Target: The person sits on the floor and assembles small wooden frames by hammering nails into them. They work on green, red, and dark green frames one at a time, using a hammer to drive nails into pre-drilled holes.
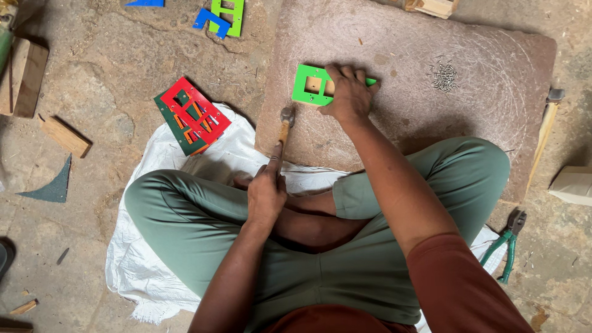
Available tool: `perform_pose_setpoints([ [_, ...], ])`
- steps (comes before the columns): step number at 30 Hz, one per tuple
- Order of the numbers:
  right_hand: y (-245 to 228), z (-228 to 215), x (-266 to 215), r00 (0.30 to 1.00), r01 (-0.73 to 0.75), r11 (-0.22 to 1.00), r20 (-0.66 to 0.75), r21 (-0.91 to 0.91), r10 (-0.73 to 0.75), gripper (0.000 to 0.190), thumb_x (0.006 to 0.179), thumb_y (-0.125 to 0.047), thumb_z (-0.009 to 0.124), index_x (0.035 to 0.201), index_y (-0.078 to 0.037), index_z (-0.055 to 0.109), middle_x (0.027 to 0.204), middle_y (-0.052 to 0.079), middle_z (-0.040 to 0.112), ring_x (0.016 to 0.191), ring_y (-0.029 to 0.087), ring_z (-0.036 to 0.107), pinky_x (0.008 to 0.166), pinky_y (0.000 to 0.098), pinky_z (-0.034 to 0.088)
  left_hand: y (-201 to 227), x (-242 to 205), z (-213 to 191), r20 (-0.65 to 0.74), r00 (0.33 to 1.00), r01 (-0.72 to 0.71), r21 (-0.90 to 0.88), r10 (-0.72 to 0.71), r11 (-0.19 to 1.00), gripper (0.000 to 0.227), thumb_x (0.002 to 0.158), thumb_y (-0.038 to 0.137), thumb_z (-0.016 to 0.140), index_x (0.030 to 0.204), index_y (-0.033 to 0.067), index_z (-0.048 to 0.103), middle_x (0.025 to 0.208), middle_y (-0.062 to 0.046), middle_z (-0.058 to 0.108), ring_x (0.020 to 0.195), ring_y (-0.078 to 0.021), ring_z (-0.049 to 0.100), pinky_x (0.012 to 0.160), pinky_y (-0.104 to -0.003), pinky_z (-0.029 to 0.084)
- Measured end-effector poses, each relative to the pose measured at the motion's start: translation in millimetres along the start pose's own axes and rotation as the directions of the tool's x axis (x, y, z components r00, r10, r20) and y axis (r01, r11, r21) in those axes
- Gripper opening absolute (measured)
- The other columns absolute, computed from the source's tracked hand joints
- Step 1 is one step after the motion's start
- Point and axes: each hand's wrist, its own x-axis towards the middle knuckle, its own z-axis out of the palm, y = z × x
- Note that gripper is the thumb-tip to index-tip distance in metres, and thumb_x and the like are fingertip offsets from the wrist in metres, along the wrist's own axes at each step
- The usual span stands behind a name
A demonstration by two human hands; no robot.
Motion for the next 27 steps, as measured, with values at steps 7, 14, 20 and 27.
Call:
perform_pose_setpoints([
  [7,0.3,3.3,2.1,1.0,-0.007,1.0,-0.023,-0.001,0.007,0.113,0.05,-0.04,0.1,0.148,-0.037,0.044,0.145,-0.002,0.048,0.137,0.029,0.038,0.109,0.0744,0.023,3.7,8.6,-4.1,0.091,0.984,0.144,0.079,-0.151,0.986,0.083,0.088,0.011,0.069,0.161,0.0238,0.031,0.12,-0.025,0.063,0.101,-0.0459,0.066,0.088,-0.053,0.053],
  [14,3.1,6.1,-1.9,0.998,0.013,1.0,-0.054,0.028,-0.012,0.111,0.051,-0.038,0.1,0.147,-0.036,0.046,0.145,-0.003,0.049,0.137,0.028,0.04,0.109,0.0731,0.027,19.6,59.6,10.2,-0.242,0.935,-0.256,0.048,0.26,0.965,0.087,0.084,0.009,0.076,0.158,-0.0017,0.032,0.155,-0.036,0.035,0.142,-0.0525,0.039,0.118,-0.051,0.037],
  [20,1.9,2.8,0.3,0.997,0.018,0.999,-0.07,0.043,-0.015,0.105,0.055,-0.037,0.098,0.147,-0.037,0.047,0.144,-0.004,0.051,0.138,0.027,0.041,0.11,0.0725,0.028,16.4,147.7,29.5,-0.19,0.924,-0.325,0.063,0.331,0.943,0.089,0.08,0.016,0.084,0.151,-0.0078,0.036,0.147,-0.033,0.044,0.13,-0.0507,0.047,0.108,-0.05,0.041],
  [27,-3.4,-6.6,-5.4,1.0,0.0,1.0,0.01,0.017,0.0,0.107,0.059,-0.039,0.098,0.15,-0.034,0.043,0.145,-0.003,0.048,0.14,0.027,0.038,0.111,0.0753,0.025,4.8,181.0,48.2,-0.089,0.971,-0.221,0.0,0.22,0.975,0.058,0.08,0.015,0.085,0.133,0.0034,0.064,0.115,-0.021,0.066,0.101,-0.0406,0.067,0.088,-0.046,0.054],
])
